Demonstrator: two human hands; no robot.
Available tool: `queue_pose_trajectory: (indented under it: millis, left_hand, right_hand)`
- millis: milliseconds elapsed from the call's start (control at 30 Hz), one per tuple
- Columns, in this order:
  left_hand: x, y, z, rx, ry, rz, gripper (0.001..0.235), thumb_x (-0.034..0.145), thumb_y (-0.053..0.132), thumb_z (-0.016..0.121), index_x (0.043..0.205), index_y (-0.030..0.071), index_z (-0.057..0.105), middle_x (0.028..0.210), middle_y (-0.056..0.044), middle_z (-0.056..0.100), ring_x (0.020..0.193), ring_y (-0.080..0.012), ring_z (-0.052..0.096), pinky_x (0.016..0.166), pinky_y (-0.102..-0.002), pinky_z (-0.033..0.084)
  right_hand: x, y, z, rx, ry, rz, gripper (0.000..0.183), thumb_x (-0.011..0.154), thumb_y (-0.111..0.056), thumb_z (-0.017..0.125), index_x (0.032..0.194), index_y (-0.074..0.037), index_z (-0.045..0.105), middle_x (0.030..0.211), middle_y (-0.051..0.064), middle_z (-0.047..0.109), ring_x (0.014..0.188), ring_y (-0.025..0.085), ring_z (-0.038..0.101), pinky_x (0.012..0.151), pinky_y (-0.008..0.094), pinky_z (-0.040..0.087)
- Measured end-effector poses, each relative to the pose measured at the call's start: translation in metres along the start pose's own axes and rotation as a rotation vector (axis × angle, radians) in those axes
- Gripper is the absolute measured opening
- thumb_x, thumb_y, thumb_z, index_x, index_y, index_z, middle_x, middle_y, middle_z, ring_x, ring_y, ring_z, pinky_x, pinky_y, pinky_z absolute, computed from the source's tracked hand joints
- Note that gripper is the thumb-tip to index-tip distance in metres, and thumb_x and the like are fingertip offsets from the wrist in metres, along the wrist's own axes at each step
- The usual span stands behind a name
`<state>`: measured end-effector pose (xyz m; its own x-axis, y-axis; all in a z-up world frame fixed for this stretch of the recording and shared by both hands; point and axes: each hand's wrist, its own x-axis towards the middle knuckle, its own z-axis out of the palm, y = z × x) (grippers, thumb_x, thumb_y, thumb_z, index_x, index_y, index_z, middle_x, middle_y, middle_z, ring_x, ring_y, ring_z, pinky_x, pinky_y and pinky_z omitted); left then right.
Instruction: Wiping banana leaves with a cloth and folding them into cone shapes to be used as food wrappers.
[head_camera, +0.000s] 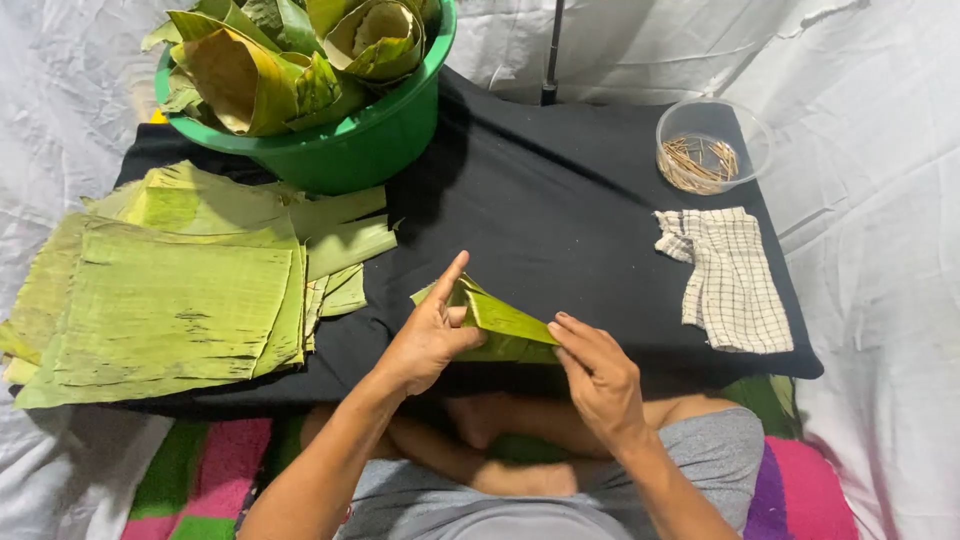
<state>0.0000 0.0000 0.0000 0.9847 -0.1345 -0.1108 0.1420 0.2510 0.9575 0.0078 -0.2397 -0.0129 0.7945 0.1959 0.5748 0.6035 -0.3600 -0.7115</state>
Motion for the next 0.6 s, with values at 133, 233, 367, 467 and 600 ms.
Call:
queue_pose_trajectory:
  millis: [133, 233, 367, 467, 600]
  left_hand:
    - [0.002, 0.002, -0.001, -0.056, 0.037, -0.042, 0.109, 0.08, -0.018, 0.067, 0.166, 0.023, 0.014, 0.104, -0.02, 0.075, 0.083, -0.0198, 0.071, 0.071, -0.029, 0.062]
    - [0.006, -0.007, -0.007, -0.07, 0.07, -0.051, 0.104, 0.082, -0.012, 0.069, 0.166, 0.019, 0.016, 0.105, -0.023, 0.075, 0.087, -0.0226, 0.073, 0.072, -0.032, 0.061]
    - [0.007, -0.011, -0.008, -0.083, 0.082, -0.1, 0.106, 0.08, -0.013, 0.071, 0.165, 0.02, 0.018, 0.105, -0.022, 0.076, 0.089, -0.024, 0.075, 0.079, -0.033, 0.063]
    - [0.01, -0.013, -0.01, -0.098, 0.057, -0.113, 0.104, 0.081, -0.012, 0.072, 0.165, 0.02, 0.02, 0.103, -0.023, 0.076, 0.089, -0.0246, 0.075, 0.08, -0.034, 0.062]
    - [0.003, 0.0, -0.009, -0.15, 0.005, -0.126, 0.101, 0.086, -0.002, 0.072, 0.166, 0.026, 0.017, 0.098, -0.02, 0.075, 0.081, -0.0184, 0.073, 0.067, -0.028, 0.059]
  right_hand:
    - [-0.005, 0.011, 0.003, -0.06, 0.005, -0.166, 0.026, 0.087, -0.001, 0.075, 0.111, -0.007, 0.081, 0.112, 0.015, 0.078, 0.098, 0.032, 0.076, 0.084, 0.039, 0.06]
    - [-0.001, 0.004, 0.0, -0.057, -0.047, -0.214, 0.024, 0.089, -0.007, 0.075, 0.112, -0.007, 0.08, 0.11, 0.015, 0.078, 0.093, 0.033, 0.076, 0.078, 0.04, 0.062]
    - [-0.003, 0.009, 0.003, -0.019, -0.035, -0.19, 0.023, 0.087, -0.008, 0.078, 0.109, -0.007, 0.081, 0.105, 0.014, 0.079, 0.088, 0.03, 0.077, 0.074, 0.039, 0.062]
    - [-0.005, 0.013, 0.006, -0.024, -0.002, -0.188, 0.022, 0.085, -0.006, 0.079, 0.107, -0.007, 0.081, 0.103, 0.014, 0.079, 0.086, 0.031, 0.077, 0.07, 0.038, 0.062]
    - [-0.002, 0.013, 0.006, -0.121, 0.042, -0.276, 0.025, 0.083, -0.002, 0.08, 0.107, -0.008, 0.082, 0.105, 0.014, 0.078, 0.086, 0.029, 0.076, 0.071, 0.036, 0.062]
